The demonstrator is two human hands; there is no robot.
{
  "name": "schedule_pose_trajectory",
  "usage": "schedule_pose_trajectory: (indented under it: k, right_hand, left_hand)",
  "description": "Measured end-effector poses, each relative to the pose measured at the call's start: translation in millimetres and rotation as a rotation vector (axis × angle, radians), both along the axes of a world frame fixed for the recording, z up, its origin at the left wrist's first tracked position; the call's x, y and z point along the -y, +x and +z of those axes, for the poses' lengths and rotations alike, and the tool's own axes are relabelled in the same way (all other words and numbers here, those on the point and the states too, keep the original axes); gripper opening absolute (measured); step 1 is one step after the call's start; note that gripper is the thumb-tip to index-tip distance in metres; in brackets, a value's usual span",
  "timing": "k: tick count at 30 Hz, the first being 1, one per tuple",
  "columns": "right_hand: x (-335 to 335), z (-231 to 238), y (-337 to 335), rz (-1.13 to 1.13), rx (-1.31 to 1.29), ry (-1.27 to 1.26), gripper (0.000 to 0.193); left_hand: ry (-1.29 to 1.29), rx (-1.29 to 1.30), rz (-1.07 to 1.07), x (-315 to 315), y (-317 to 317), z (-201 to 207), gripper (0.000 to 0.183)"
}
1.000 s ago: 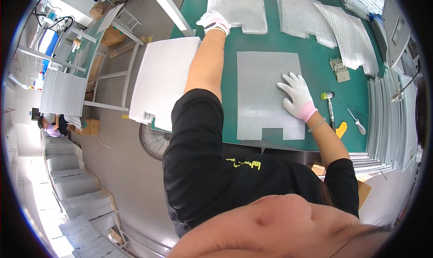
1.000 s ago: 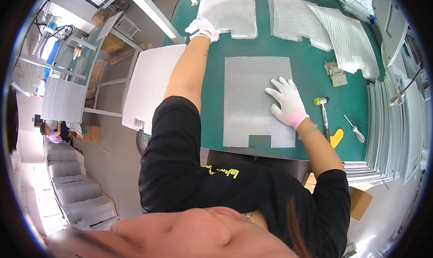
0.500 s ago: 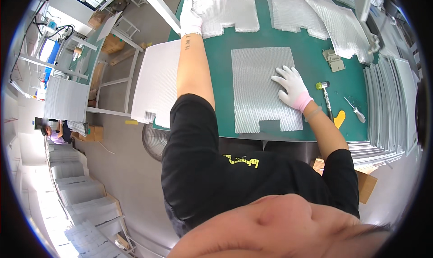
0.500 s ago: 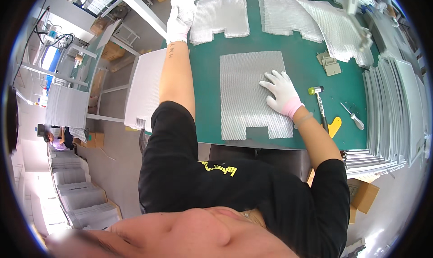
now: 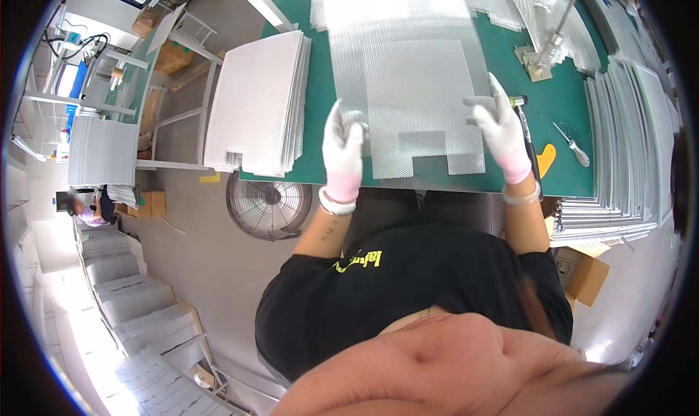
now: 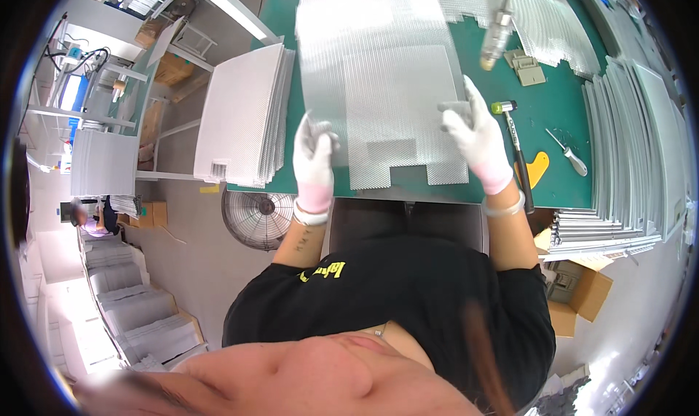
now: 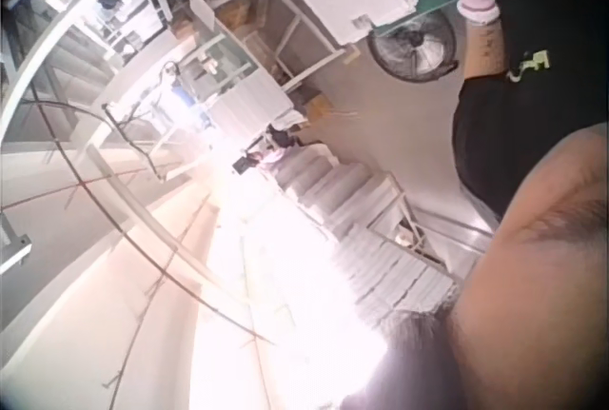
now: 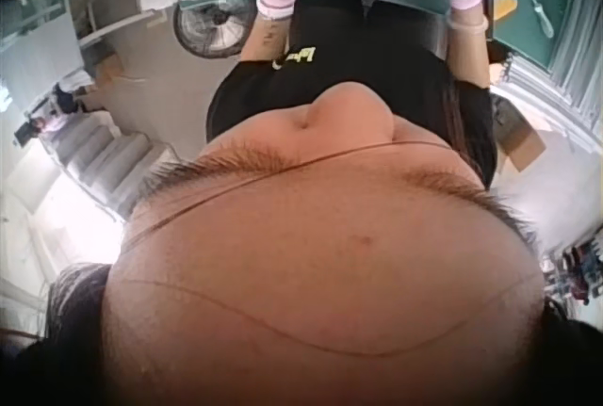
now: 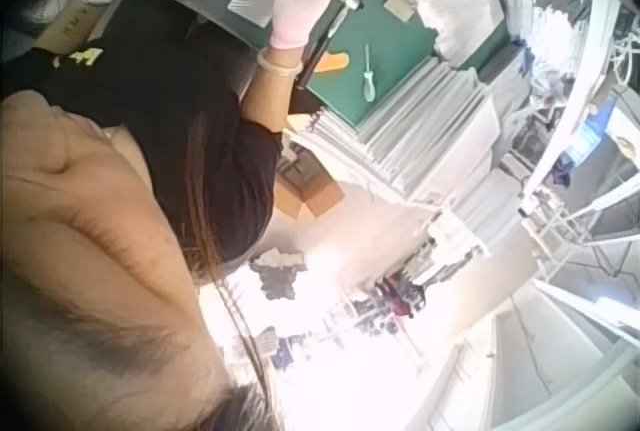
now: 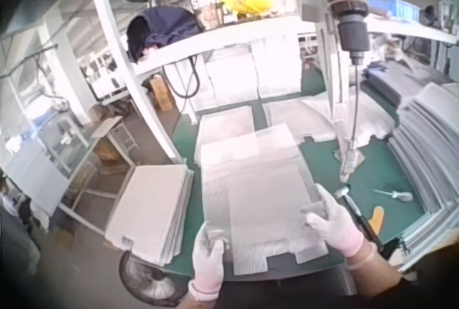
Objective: The person assembles air filters by placing a mesh sheet onto a metal frame, securing it with a small plastic clip, and using a hammer to tap the clip into place. The person repeats this process for multiple units, handling the mesh, frames, and clips with gloved hands.
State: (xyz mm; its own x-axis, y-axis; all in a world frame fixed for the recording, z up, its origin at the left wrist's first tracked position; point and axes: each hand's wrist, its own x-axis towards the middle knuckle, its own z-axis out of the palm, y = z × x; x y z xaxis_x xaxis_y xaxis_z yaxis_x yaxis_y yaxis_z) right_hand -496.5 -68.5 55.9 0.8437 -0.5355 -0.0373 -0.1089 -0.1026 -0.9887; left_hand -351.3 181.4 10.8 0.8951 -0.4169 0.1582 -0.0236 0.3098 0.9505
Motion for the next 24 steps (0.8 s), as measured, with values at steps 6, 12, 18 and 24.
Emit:
schedule_pose_trajectory:
  k: [6,12,18,24]
  right_hand:
    - [-5.8,-62.6,-16.0,-0.155,-0.264,-1.036,0.077]
    - [-9.3,-48.3,-17.7,-0.187,-0.127,-1.023,0.068]
    - [5.7,-43.9,-38.6,-0.080,0.581,0.366,0.065]
    - [3.2,-27.6,-10.0,0.057,0.611,0.444,0.065]
  left_hand:
    - [0.718,0.193,-0.104,-10.1,-28.1,-12.4,0.082]
    - [0.780,0.044,-0.255,-15.7,-15.3,-12.6,0.073]
    - [0.199,-0.509,-0.223,-17.1,-6.2,-35.0,0.078]
    - [0.416,-0.033,-0.124,-11.8,-3.4,-44.3,0.073]
